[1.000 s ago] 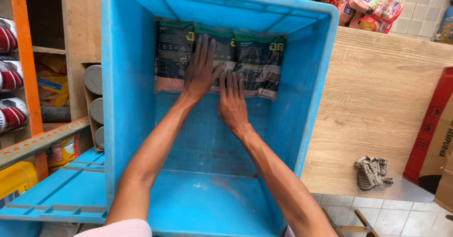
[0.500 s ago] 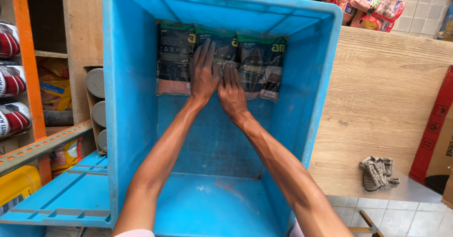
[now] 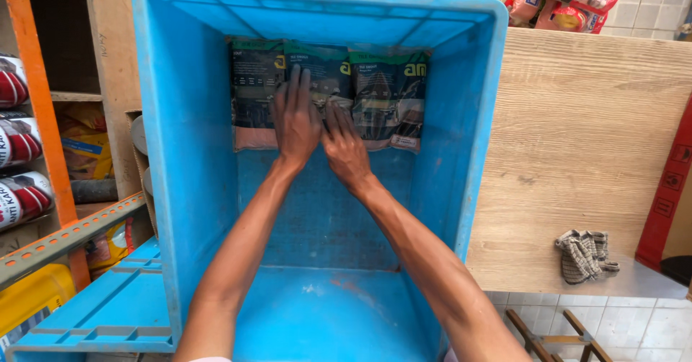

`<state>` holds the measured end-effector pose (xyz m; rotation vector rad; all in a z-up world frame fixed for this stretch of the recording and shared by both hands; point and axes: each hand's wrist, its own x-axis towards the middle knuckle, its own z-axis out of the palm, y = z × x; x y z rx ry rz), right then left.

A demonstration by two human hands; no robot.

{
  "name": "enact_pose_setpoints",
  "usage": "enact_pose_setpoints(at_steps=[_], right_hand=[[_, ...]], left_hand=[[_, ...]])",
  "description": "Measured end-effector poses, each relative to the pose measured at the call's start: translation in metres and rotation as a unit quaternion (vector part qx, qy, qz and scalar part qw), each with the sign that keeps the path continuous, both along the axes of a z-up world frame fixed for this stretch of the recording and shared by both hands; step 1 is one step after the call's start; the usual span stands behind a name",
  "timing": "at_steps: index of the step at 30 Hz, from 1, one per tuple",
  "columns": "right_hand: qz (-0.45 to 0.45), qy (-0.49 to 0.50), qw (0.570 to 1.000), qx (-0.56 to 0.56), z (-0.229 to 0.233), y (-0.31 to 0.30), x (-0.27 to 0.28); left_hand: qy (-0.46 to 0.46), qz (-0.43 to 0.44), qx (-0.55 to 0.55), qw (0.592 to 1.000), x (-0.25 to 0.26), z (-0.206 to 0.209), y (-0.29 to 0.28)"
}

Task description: The person wipes the surface of small packaged items with a cloth on a wooden table, then places them into a blue crate. The person repeats this process for multiple packages, stacking them neatly inside the crate.

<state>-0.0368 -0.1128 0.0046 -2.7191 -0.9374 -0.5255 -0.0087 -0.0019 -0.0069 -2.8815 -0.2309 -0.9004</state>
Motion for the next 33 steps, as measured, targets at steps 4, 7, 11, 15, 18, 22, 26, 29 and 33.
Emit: enact_pose_setpoints(at_steps=[4, 7, 11, 15, 18, 22, 26, 29, 33], right_hand=[[-0.011, 0.025, 0.998, -0.056, 0.005, -0.011, -0.011], [-0.051, 0.012, 0.989, -0.138, 0.006, -0.019, -0.015], [-0.042, -0.028, 0.977, -0.205, 0.004, -0.021, -0.010], [-0.071, -0.021, 0.974, -0.213, 0.005, -0.018, -0.010], [-0.075, -0.006, 0.976, -0.205, 0.004, -0.017, -0.009], [-0.093, 0.066, 0.988, -0.107, -0.009, -0.025, -0.016], [-0.151, 0.133, 0.976, -0.080, -0.010, -0.040, -0.038], [-0.158, 0.199, 0.963, -0.091, -0.011, -0.037, -0.032], [-0.142, 0.376, 0.905, -0.137, -0.026, -0.033, -0.012]], left_hand=[[0.140, 0.008, 0.003, 0.990, -0.014, 0.003, 0.003], [0.171, -0.124, -0.136, 0.968, -0.001, 0.015, 0.006], [0.103, -0.129, -0.178, 0.970, 0.010, 0.000, 0.011], [0.068, 0.010, -0.045, 0.997, 0.011, -0.031, -0.003], [0.071, 0.039, 0.001, 0.997, 0.007, -0.025, -0.005], [0.151, -0.052, -0.184, 0.970, -0.004, -0.004, -0.003], [0.133, -0.068, -0.244, 0.958, -0.005, -0.004, -0.007], [0.127, -0.074, -0.247, 0.958, -0.004, 0.000, -0.005], [0.135, -0.083, -0.209, 0.965, -0.008, 0.006, -0.006]])
